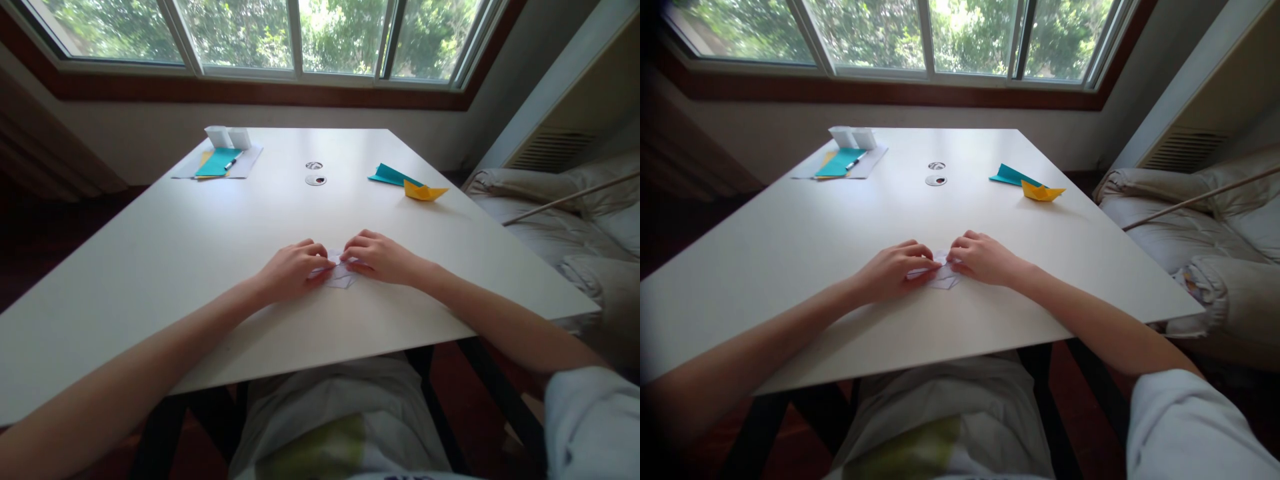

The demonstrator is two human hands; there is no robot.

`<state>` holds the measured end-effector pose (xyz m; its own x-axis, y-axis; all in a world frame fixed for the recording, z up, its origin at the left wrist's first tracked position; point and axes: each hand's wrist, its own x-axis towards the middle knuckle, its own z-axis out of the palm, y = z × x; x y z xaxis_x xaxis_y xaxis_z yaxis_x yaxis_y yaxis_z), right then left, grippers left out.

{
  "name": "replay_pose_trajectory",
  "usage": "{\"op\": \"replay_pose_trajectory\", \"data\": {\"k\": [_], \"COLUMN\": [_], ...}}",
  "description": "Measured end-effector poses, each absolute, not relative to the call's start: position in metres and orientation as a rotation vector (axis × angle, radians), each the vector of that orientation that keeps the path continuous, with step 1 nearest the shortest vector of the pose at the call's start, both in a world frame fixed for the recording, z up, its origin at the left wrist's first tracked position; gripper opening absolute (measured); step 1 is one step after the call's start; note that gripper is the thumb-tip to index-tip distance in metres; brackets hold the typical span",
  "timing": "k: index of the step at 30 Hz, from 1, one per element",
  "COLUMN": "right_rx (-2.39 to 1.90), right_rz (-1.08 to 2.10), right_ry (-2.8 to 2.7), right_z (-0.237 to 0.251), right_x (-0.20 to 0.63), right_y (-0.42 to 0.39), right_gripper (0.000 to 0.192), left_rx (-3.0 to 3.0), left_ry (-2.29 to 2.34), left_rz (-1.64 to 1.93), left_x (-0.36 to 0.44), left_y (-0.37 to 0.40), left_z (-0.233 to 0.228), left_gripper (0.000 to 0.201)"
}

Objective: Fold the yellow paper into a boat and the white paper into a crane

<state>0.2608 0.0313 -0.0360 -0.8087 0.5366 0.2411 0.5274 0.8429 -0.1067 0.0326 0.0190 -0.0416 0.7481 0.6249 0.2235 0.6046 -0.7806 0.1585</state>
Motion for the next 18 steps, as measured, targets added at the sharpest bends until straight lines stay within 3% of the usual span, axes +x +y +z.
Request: {"op": "replay_pose_trajectory", "data": {"k": [12,18], "right_rx": [-0.944,-1.070], "right_rz": [0.110,0.099], "right_ry": [-2.691,-2.631], "right_z": [-0.043,-0.044], "right_x": [0.254,0.255], "right_y": [0.029,0.036], "right_gripper": [0.023,0.021], "left_rx": [2.898,2.846], "left_ry": [1.060,1.178], "left_rz": [0.312,0.135], "left_x": [0.030,0.013], "left_y": [0.018,0.026], "left_z": [-0.037,-0.024], "left_gripper": [0.027,0.055]}}
